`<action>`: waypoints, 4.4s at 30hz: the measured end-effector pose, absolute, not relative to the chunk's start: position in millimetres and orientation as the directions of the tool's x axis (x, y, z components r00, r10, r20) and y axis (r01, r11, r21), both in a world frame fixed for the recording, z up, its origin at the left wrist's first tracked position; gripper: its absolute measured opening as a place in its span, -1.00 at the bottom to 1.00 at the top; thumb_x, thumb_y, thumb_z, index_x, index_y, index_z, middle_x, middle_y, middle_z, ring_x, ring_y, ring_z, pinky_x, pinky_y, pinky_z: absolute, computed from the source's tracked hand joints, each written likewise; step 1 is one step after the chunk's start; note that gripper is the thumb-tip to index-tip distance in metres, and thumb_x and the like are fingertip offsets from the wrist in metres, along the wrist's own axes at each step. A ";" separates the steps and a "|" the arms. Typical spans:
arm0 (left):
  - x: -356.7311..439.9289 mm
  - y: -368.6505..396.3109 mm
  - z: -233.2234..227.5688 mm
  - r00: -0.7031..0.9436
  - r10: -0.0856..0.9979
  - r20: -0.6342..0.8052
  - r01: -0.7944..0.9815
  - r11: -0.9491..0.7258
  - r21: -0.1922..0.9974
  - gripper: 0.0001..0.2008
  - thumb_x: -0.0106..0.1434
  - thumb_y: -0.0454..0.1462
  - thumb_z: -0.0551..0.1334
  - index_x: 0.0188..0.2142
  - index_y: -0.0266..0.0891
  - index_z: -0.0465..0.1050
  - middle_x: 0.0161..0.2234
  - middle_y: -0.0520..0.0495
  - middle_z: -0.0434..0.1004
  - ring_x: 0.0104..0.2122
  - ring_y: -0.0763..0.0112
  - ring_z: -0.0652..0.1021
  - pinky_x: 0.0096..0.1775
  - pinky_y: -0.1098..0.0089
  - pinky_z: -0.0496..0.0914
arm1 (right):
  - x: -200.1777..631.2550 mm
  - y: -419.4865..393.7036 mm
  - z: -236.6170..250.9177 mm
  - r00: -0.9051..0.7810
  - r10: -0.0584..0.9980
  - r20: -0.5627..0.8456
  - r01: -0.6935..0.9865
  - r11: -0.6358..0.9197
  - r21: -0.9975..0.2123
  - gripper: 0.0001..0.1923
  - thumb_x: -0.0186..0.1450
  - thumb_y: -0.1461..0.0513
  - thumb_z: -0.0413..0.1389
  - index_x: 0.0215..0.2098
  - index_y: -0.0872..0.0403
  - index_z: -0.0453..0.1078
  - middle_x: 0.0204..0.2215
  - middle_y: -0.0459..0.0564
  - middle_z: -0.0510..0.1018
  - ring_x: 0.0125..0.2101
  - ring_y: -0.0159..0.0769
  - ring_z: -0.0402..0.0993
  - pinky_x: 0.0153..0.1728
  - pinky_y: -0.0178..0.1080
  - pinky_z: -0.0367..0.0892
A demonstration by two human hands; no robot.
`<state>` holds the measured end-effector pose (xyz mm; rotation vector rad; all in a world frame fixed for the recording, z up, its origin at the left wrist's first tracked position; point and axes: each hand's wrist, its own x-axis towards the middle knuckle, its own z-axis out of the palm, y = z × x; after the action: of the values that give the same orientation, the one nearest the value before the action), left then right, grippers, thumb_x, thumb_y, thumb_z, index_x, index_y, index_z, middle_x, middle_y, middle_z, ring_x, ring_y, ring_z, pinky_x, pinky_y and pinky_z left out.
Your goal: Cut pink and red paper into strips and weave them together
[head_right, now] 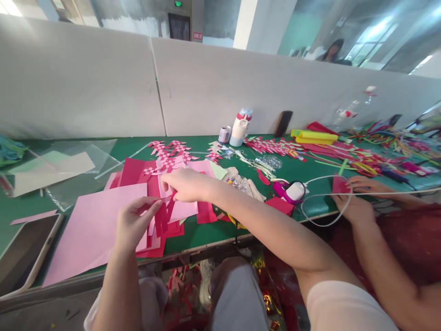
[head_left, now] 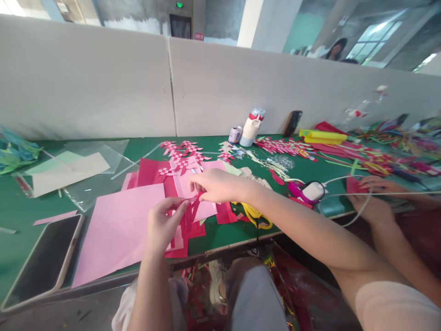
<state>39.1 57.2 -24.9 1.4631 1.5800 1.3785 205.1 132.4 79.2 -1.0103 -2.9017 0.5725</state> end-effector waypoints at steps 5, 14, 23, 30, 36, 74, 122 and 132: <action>40.2 58.5 -24.6 -0.337 0.924 0.181 0.209 -0.114 0.971 -0.76 0.02 -0.09 0.34 -0.46 -0.23 0.55 -0.45 -0.05 0.60 -0.42 0.36 0.54 -0.34 0.41 0.42 | 208.8 136.2 55.7 -0.663 0.739 0.114 0.513 0.560 -0.651 -0.82 0.09 0.33 0.25 -0.31 0.11 0.42 -0.38 -0.07 0.57 -0.34 -0.38 0.49 -0.30 -0.34 0.27; 42.5 60.6 -25.5 -0.424 0.899 0.113 0.065 -0.094 0.993 -0.74 -0.03 -0.09 0.38 -0.47 -0.24 0.54 -0.47 -0.04 0.59 -0.41 0.37 0.54 -0.34 0.42 0.43 | 204.1 130.1 36.1 -0.507 0.802 0.316 0.488 0.569 -0.662 -0.91 0.20 0.25 0.21 -0.43 0.03 0.58 -0.44 -0.10 0.61 -0.38 -0.39 0.42 -0.32 -0.31 0.26; 42.9 60.2 -24.8 -0.390 0.910 0.140 0.114 -0.103 0.988 -0.74 -0.01 -0.09 0.37 -0.46 -0.24 0.53 -0.43 -0.05 0.59 -0.39 0.36 0.53 -0.32 0.41 0.43 | 201.7 122.4 35.0 -0.522 0.806 0.278 0.443 0.535 -0.719 -0.89 0.13 0.32 0.25 -0.34 0.06 0.56 -0.40 -0.09 0.62 -0.39 -0.41 0.49 -0.29 -0.33 0.35; 41.7 59.7 -25.9 -0.379 0.911 0.164 0.156 -0.112 0.981 -0.73 0.01 -0.07 0.36 -0.44 -0.25 0.54 -0.46 -0.05 0.58 -0.43 0.38 0.52 -0.35 0.41 0.41 | 202.7 123.8 31.6 -0.515 0.819 0.255 0.415 0.498 -0.762 -0.90 0.15 0.33 0.22 -0.33 0.07 0.49 -0.43 -0.11 0.62 -0.37 -0.40 0.56 -0.24 -0.31 0.36; 39.6 59.0 -24.6 -0.336 0.920 0.203 0.207 -0.138 0.969 -0.77 0.03 -0.09 0.34 -0.44 -0.22 0.55 -0.44 -0.06 0.59 -0.41 0.35 0.54 -0.32 0.39 0.44 | 202.4 126.0 33.0 -0.552 0.776 0.305 0.409 0.571 -0.712 -0.94 0.15 0.34 0.20 -0.38 0.08 0.44 -0.39 -0.10 0.61 -0.36 -0.42 0.53 -0.21 -0.31 0.35; 39.6 62.0 -30.2 -0.381 0.924 -0.020 -0.231 -0.074 0.970 -0.71 -0.07 -0.12 0.42 -0.41 -0.26 0.55 -0.46 -0.01 0.57 -0.42 0.44 0.52 -0.36 0.48 0.42 | 207.7 112.6 11.4 -0.362 0.931 -0.036 0.296 0.078 -0.952 -0.60 -0.01 0.15 0.33 -0.24 0.12 0.40 -0.39 -0.03 0.59 -0.34 -0.31 0.52 -0.27 -0.26 0.37; 40.0 59.5 -26.2 -0.279 0.955 -0.104 -0.276 0.024 0.961 -0.70 -0.14 -0.16 0.47 -0.46 -0.30 0.54 -0.49 -0.04 0.57 -0.44 0.41 0.53 -0.35 0.45 0.42 | 174.7 93.1 -34.2 -0.335 0.933 -0.134 -0.314 -0.245 -0.917 -0.64 -0.06 0.06 0.36 -0.38 0.11 0.52 -0.44 -0.06 0.55 -0.45 -0.41 0.39 -0.41 -0.34 0.23; 29.1 59.8 -27.6 -0.231 0.957 -0.178 -0.270 0.112 0.956 -0.60 -0.04 0.01 0.38 -0.46 -0.34 0.56 -0.55 -0.08 0.56 -0.51 0.44 0.52 -0.40 0.47 0.39 | 167.3 94.3 -33.9 -0.123 0.983 -0.137 -0.395 -0.175 -0.902 -0.69 -0.10 0.12 0.37 -0.59 0.14 0.40 -0.68 -0.18 0.31 -0.61 -0.50 0.14 -0.52 -0.34 0.09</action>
<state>29.1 59.8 -27.6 0.7783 1.2596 1.3891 167.3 94.3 -33.9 -0.9578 -0.8766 1.5620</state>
